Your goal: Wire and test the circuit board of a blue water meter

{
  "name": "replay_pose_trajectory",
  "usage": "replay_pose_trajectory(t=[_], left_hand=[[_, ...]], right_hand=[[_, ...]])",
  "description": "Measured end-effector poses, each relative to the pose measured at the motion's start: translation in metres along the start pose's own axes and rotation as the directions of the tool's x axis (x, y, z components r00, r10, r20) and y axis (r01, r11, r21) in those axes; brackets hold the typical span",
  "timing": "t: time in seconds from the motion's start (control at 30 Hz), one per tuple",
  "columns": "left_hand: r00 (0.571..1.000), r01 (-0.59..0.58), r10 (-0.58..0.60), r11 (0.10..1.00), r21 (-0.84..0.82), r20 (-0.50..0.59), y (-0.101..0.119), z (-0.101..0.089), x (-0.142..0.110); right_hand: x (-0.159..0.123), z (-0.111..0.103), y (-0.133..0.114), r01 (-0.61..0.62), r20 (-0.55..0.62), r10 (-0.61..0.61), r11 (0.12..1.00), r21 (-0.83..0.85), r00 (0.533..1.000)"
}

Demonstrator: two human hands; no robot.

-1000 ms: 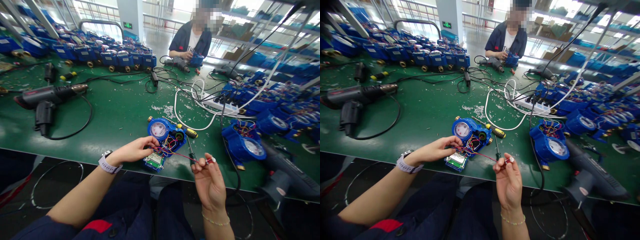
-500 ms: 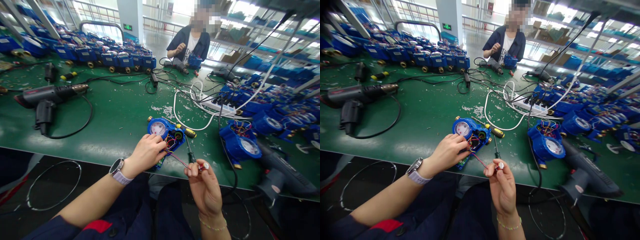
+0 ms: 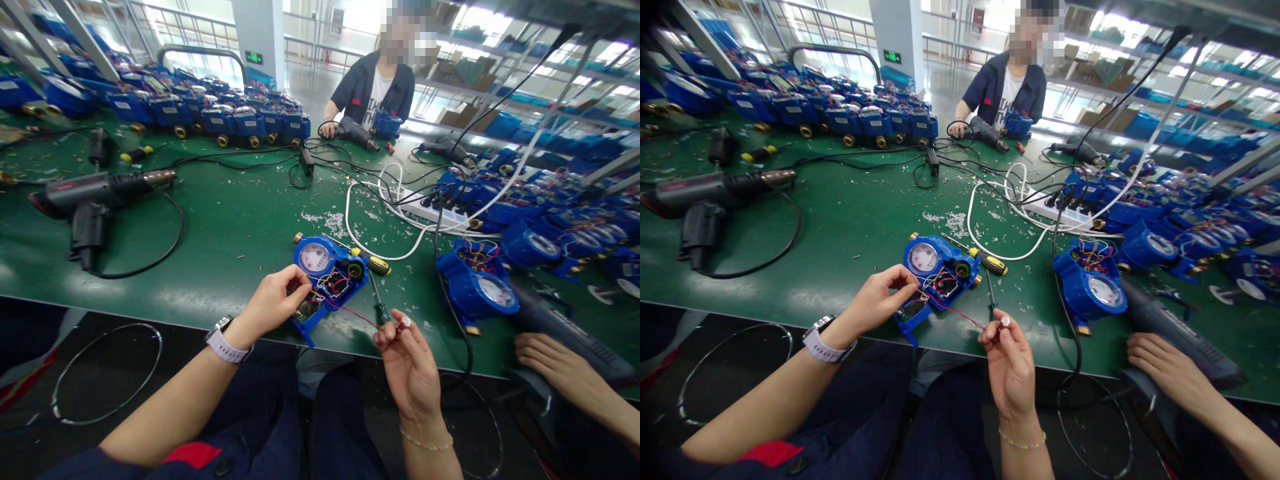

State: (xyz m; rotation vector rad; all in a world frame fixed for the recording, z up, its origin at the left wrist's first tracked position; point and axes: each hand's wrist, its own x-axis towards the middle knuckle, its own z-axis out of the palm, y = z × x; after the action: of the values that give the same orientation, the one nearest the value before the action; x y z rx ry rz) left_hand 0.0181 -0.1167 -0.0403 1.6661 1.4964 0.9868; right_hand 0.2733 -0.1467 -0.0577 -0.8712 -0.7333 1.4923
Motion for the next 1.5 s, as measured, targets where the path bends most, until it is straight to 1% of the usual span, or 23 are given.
replay_pose_trajectory(t=[0.07,0.13,0.2,0.27,0.33,0.4,0.5,0.57,0.63,0.73,0.8,0.87,0.93,1.03,1.13,1.2,1.3,1.4,1.43,1.5], left_hand=[[0.999,0.033,-0.032,0.999,-0.035,0.034,0.000,-0.002,0.000],[0.996,0.055,-0.054,0.998,-0.018,0.071,0.003,-0.005,0.000],[0.991,0.065,-0.077,0.992,0.107,0.108,0.010,-0.007,0.000],[0.987,0.046,-0.088,0.956,0.288,0.132,0.019,-0.006,-0.001],[0.989,-0.012,-0.051,0.907,0.422,0.138,0.028,-0.001,-0.004],[0.989,-0.094,0.025,0.870,0.483,0.146,0.035,0.007,-0.009],[0.982,-0.169,0.098,0.825,0.539,0.159,0.040,0.022,-0.017],[0.983,-0.175,0.111,0.795,0.580,0.145,0.041,0.030,-0.021],[0.982,-0.186,0.126,0.769,0.612,0.140,0.041,0.033,-0.023],[0.978,-0.206,0.138,0.752,0.627,0.156,0.038,0.027,-0.022],[0.978,-0.207,0.140,0.776,0.596,0.157,0.033,0.019,-0.022],[0.975,-0.220,0.165,0.813,0.539,0.149,0.027,0.010,-0.022],[0.969,-0.246,0.208,0.823,0.512,0.131,0.022,0.005,-0.021],[0.963,-0.264,0.250,0.785,0.560,0.103,0.016,0.007,-0.019],[0.964,-0.244,0.254,0.743,0.623,0.073,0.015,0.012,-0.017],[0.965,-0.235,0.252,0.726,0.647,0.069,0.015,0.014,-0.015],[0.962,-0.252,0.262,0.721,0.645,0.082,0.016,0.012,-0.014],[0.956,-0.273,0.278,0.730,0.627,0.093,0.016,0.007,-0.012],[0.955,-0.278,0.282,0.736,0.617,0.094,0.016,0.006,-0.012],[0.952,-0.287,0.291,0.747,0.599,0.092,0.014,0.005,-0.010]], right_hand=[[-0.003,0.001,-0.002,0.033,0.027,-0.032,0.999,-0.043,0.999],[-0.006,0.002,-0.003,0.078,0.081,-0.070,0.992,-0.096,0.994],[-0.011,0.005,-0.004,0.141,0.179,-0.112,0.977,-0.157,0.977],[-0.015,0.010,-0.005,0.205,0.303,-0.136,0.956,-0.208,0.943],[-0.019,0.017,-0.007,0.236,0.406,-0.126,0.944,-0.233,0.905],[-0.021,0.026,-0.009,0.235,0.449,-0.111,0.944,-0.230,0.887],[-0.021,0.039,-0.012,0.230,0.432,-0.128,0.954,-0.191,0.892],[-0.018,0.045,-0.013,0.243,0.400,-0.162,0.957,-0.159,0.902],[-0.013,0.048,-0.013,0.258,0.353,-0.197,0.957,-0.135,0.915],[-0.006,0.049,-0.012,0.262,0.245,-0.229,0.959,-0.111,0.942],[-0.001,0.048,-0.014,0.259,0.179,-0.240,0.962,-0.089,0.954],[0.004,0.049,-0.018,0.240,0.153,-0.228,0.968,-0.067,0.962],[0.008,0.052,-0.022,0.206,0.159,-0.196,0.977,-0.050,0.968],[0.012,0.060,-0.028,0.153,0.173,-0.148,0.988,-0.013,0.974],[0.015,0.069,-0.031,0.124,0.199,-0.122,0.992,0.002,0.972],[0.015,0.076,-0.031,0.136,0.222,-0.126,0.990,-0.030,0.967],[0.018,0.086,-0.030,0.243,0.248,-0.202,0.959,-0.146,0.947],[0.027,0.095,-0.026,0.404,0.326,-0.309,0.871,-0.280,0.893],[0.031,0.098,-0.024,0.441,0.370,-0.318,0.839,-0.319,0.873],[0.040,0.104,-0.021,0.497,0.459,-0.300,0.767,-0.405,0.836]])
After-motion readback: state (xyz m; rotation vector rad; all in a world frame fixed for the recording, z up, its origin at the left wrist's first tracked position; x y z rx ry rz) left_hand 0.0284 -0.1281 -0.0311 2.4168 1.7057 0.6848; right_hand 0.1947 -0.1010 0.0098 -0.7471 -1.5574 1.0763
